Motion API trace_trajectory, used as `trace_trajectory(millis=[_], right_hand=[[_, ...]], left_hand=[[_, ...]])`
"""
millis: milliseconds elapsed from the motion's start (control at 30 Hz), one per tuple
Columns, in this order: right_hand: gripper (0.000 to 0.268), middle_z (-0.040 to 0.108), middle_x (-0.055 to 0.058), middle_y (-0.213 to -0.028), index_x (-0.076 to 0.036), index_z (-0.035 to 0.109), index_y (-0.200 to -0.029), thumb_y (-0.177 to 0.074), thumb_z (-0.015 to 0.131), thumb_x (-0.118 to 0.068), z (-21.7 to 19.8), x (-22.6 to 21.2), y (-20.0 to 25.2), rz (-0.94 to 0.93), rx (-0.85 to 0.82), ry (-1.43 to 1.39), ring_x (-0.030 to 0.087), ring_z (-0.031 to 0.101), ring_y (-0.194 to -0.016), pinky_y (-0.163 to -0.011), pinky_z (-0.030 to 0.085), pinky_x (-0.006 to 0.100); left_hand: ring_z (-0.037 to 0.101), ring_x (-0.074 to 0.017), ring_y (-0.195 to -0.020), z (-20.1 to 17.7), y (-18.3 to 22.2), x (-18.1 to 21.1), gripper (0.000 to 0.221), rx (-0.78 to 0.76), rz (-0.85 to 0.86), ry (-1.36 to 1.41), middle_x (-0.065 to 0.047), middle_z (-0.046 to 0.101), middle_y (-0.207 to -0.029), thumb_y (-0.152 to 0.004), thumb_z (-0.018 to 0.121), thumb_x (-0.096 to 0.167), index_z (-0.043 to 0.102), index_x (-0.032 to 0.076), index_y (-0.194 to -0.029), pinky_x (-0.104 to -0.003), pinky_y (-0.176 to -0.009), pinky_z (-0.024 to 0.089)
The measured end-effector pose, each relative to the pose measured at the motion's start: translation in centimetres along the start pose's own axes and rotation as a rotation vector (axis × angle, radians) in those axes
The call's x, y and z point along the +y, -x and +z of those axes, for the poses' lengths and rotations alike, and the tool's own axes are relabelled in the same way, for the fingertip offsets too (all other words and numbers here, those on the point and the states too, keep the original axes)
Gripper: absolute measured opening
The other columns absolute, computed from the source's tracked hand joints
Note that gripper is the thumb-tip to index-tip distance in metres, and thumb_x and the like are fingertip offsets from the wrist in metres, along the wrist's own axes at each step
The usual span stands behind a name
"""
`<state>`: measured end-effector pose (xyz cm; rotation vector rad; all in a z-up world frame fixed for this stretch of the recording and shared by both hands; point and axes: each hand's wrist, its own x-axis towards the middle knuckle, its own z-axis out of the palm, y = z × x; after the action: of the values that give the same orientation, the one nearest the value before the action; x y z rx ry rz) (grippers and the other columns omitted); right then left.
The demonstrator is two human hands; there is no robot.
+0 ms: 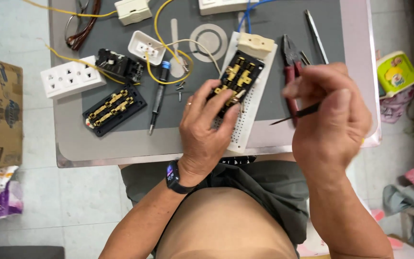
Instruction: Preparing and connecting electrical wires to terminal blocks and components on a test board using hand tools.
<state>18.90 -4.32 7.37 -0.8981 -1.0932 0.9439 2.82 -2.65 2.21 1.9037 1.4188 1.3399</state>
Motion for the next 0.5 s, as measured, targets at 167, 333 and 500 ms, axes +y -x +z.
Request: trace_trajectory(millis=[167,333,500], right_hand=[[0.029,0.048,0.0,-0.081,-0.004,0.052,-0.135,-0.11,0.041,-0.014,-0.8,1.4,0.0,-0.055,-0.057,0.459,0.006,0.034,-0.066,-0.061,0.03,0.02],[0.013,0.056,0.011,-0.085,0.006,0.057,-0.11,-0.1,0.05,0.005,-0.4,0.5,-0.6,-0.188,-0.203,0.755,0.017,0.046,-0.069,-0.067,0.04,0.028],[0.006,0.058,0.012,-0.083,0.005,0.057,-0.091,-0.093,0.054,0.01,0.1,-0.3,-1.0,-0.316,-0.313,0.868,0.019,0.042,-0.062,-0.062,0.037,0.031]], left_hand=[[0.06,-0.0241,-0.089,-0.1,-0.1,0.0,0.027,0.01,0.029,-0.058,-0.01,0.059,-0.123,-0.081,0.076,0.008,0.067,0.006,-0.107,-0.034,-0.083,0.051],[0.059,-0.0244,-0.092,0.1,-0.1,-0.3,0.028,-0.007,0.016,-0.051,-0.009,0.056,-0.122,-0.081,0.076,0.01,0.066,0.007,-0.108,-0.035,-0.083,0.051],[0.057,-0.0213,-0.084,-0.1,-0.4,-0.2,0.023,0.009,0.012,-0.045,-0.007,0.056,-0.111,-0.079,0.076,0.01,0.069,0.008,-0.1,-0.034,-0.077,0.049]])
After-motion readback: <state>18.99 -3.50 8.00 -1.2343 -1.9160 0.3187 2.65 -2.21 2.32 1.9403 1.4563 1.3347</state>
